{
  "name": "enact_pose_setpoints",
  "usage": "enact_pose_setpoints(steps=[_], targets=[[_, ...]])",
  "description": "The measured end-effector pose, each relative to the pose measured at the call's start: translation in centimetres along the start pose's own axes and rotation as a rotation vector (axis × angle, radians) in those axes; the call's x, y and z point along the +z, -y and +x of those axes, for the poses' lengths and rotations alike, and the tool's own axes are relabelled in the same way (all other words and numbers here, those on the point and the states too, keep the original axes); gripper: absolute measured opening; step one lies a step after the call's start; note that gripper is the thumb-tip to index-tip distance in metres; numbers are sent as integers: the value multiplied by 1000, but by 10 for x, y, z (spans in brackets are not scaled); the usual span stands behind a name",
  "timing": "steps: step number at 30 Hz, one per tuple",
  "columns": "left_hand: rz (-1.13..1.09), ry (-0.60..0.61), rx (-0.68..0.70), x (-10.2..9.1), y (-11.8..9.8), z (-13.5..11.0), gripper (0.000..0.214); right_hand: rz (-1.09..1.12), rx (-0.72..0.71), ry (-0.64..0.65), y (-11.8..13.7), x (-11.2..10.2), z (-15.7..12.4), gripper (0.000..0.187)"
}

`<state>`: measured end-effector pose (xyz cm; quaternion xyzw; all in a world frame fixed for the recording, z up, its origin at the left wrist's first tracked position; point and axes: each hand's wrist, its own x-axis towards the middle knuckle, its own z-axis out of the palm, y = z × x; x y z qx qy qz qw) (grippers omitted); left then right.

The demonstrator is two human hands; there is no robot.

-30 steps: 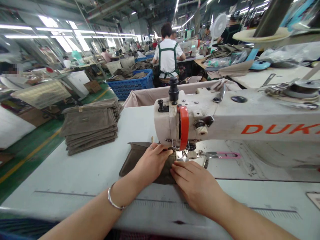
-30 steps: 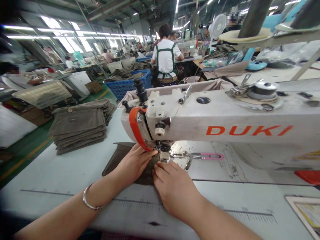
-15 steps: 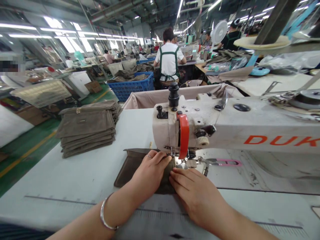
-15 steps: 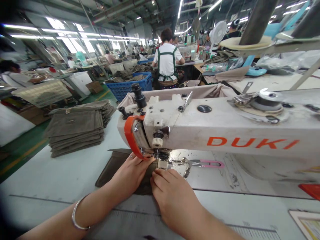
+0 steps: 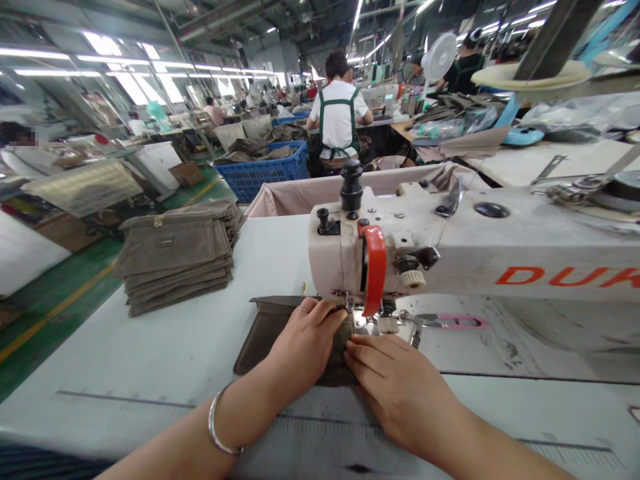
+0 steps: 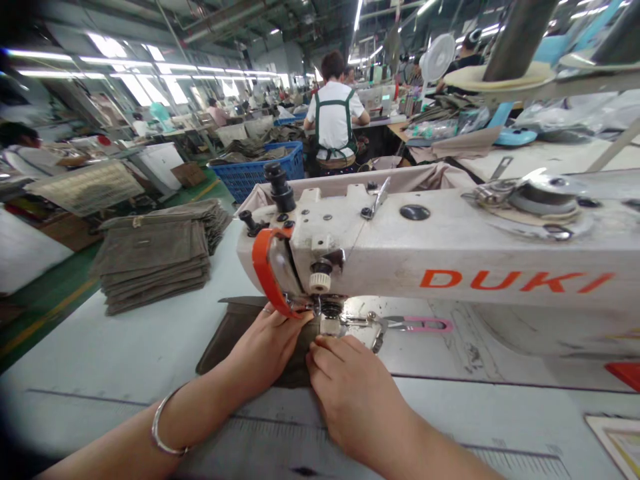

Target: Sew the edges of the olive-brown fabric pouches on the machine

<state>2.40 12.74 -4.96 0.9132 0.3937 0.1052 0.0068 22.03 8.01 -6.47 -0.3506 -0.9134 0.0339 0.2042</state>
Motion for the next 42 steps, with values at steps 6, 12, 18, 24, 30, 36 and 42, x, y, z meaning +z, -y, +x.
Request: enact_pose_setpoints(steps=[6,12,18,24,30,36,42], targets=[[-44,1,-6,-8,2,-2,34,68,20,14,0,-8,0,34],[-224,79,109,-27,-11,-26,51,139,185,153,-23,-63,-17,61],[-293,-1,92,-21,-21,-35,31,-41,390,40,-46,-37,-6,16],[-358,-48,-16,-13,-28,-34,41,-70,413,-72,-37,-17,1,17],[-496,-171,-91,-16,-19,-30,27,262,-60,9,-14,-27,-10,22],[-230,-100,216,-14,-17,-27,33,294,-71,108,-6,-24,-11,25],[-126,-39,258,-11,-14,-21,29,282,-61,107,-7,-20,-9,22]])
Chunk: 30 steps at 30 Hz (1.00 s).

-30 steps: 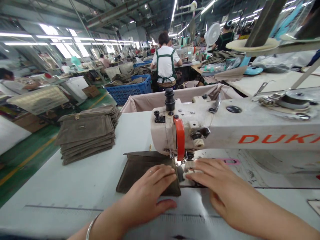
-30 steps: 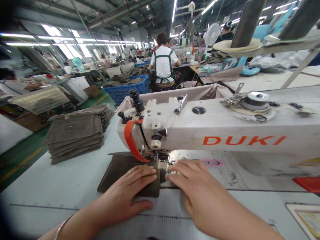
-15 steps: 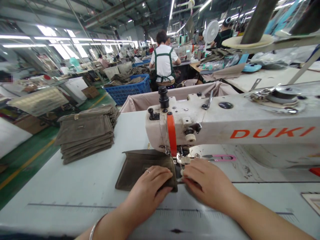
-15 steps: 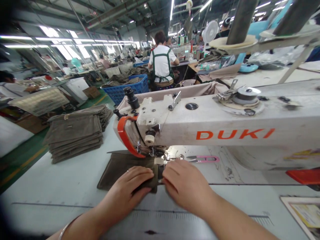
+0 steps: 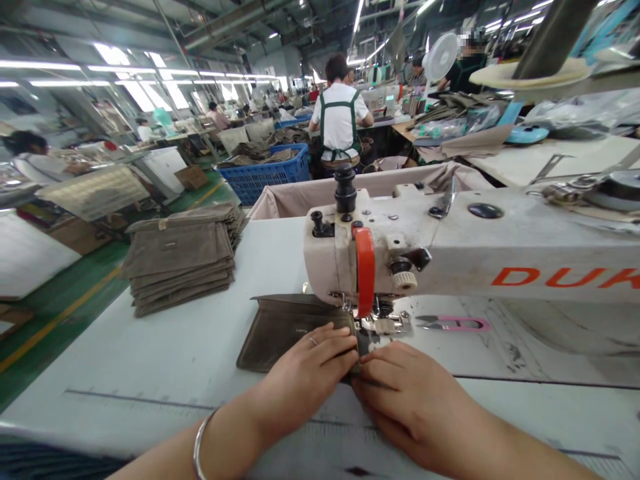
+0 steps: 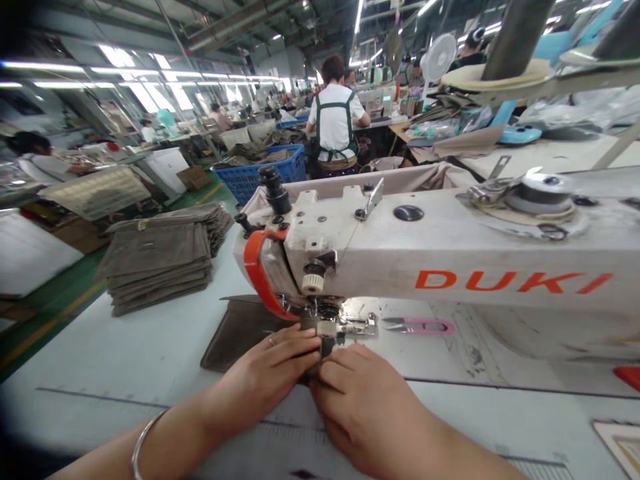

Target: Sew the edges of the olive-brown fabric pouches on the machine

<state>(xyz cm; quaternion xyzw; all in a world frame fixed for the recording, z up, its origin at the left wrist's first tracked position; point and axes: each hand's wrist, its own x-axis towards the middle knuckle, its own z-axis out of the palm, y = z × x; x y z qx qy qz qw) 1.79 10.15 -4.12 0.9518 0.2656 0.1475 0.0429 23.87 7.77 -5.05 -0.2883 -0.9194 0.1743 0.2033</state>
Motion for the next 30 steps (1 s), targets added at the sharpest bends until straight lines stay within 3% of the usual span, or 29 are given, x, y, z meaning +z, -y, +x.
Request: enact_pose_setpoints(steps=[9,19,25,30], targets=[[-32,-36,30,-3,19,12,28,-17,34,-45,4,2,6,21],[-94,-88,64,3,20,-3,24,57,40,-53,-7,-17,-3,25],[-103,-125,127,1,19,2,21,-26,59,-97,-7,-12,0,28],[-108,-134,80,1,16,1,21,-49,78,-81,-4,-7,3,35]])
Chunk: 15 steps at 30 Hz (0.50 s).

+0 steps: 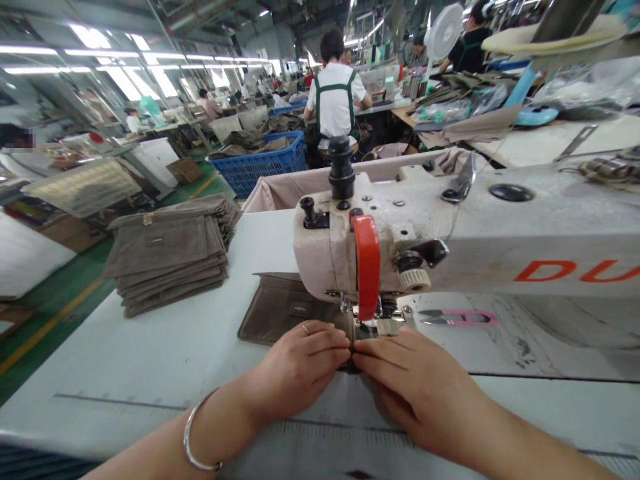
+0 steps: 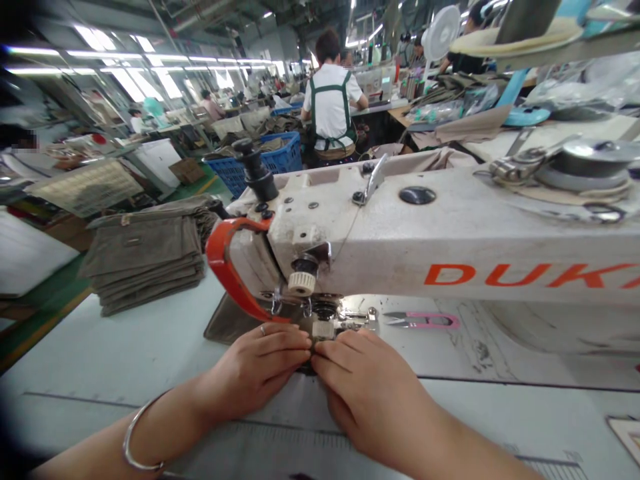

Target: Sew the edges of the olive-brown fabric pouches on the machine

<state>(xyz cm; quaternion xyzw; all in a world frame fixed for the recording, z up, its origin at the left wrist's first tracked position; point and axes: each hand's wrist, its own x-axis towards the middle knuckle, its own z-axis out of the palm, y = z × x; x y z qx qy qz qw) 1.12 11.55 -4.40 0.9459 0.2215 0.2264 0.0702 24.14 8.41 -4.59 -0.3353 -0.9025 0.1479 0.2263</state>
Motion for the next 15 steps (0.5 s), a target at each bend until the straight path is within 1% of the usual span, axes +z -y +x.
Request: enact_pose_setpoints(steps=[4,8,12,15], targets=[[-12,17,-30,0,5,0,25,-33,29,-33,0,5,2,35],[-16,19,-55,1,14,4,26,-99,62,-75,-4,11,3,33],[-21,-2,-77,2,25,10,23,-126,114,-41,-10,15,6,33],[-20,0,-91,3,33,15,23,-158,139,-40,-11,17,7,35]])
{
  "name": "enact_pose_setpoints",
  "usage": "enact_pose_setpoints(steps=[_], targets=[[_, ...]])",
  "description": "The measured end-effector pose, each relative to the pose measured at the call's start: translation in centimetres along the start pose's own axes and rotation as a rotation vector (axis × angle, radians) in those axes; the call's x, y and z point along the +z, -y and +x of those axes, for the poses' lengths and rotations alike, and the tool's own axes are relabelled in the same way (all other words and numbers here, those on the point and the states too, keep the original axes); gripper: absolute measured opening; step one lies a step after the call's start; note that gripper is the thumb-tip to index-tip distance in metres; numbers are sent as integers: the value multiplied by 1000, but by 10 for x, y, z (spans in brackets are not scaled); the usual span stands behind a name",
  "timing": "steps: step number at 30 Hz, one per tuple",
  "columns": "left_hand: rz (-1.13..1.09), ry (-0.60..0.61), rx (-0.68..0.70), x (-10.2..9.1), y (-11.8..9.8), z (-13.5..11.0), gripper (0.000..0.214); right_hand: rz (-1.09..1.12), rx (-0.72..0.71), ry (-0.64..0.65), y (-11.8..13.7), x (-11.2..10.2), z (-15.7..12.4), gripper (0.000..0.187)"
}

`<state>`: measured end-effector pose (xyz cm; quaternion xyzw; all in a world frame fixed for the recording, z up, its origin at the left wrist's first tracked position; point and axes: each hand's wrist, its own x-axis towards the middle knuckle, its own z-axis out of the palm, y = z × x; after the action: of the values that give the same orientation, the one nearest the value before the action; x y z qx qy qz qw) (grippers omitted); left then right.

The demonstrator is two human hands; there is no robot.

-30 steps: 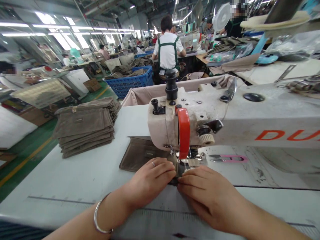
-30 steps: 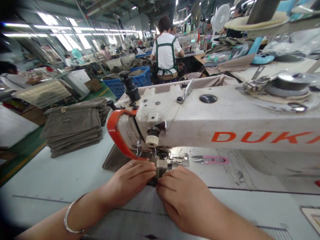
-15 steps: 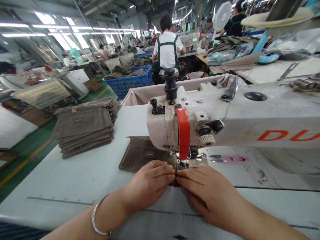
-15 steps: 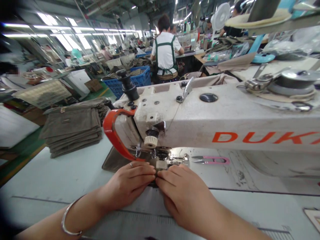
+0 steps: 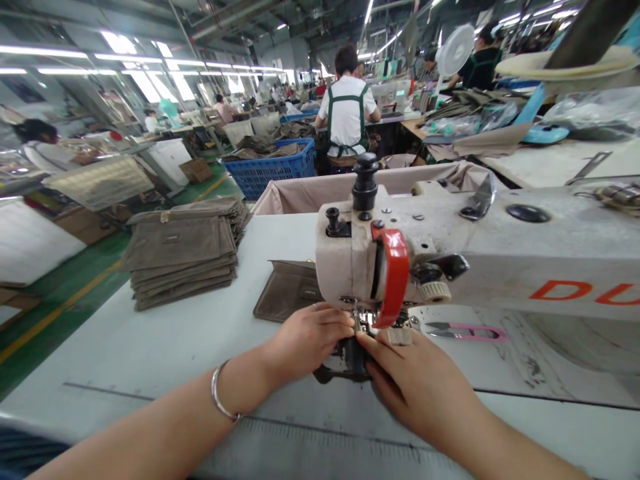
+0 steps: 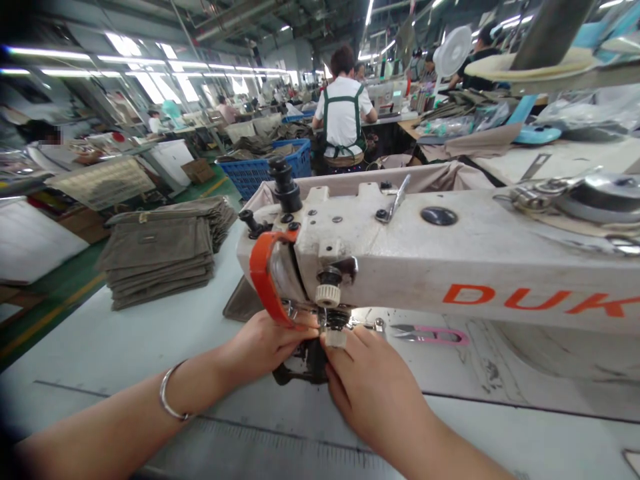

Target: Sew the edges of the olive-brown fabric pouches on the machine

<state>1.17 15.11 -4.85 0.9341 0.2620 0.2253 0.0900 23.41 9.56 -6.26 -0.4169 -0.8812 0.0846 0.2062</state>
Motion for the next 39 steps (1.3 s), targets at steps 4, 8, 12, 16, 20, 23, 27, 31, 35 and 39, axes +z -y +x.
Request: enact_pose_setpoints(steps=[4,8,12,16,20,23,27,31,35,39], targets=[[30,22,-41,2,9,6,23,-20,16,-8,2,0,0,34],[66,-14,-61,6,18,8,22,-29,13,-6,1,0,0,35],[72,-23,-55,8,22,9,22,-28,12,-8,0,1,0,35],[66,-31,-42,7,21,10,23,-21,25,-3,1,1,0,34],[94,2,-58,1,11,14,21,4,34,6,2,0,-1,35],[162,62,-83,-3,-1,17,18,9,37,-2,2,0,-2,36],[212,116,-136,-6,-14,20,15,20,34,-2,1,0,-2,37],[197,212,-217,-15,-29,23,14,38,10,-16,2,-2,-3,34],[30,370,-318,-29,-46,22,20,63,-53,-51,2,-5,-5,40],[-5,349,-346,-26,-54,14,34,36,-66,-44,2,-7,-6,40]])
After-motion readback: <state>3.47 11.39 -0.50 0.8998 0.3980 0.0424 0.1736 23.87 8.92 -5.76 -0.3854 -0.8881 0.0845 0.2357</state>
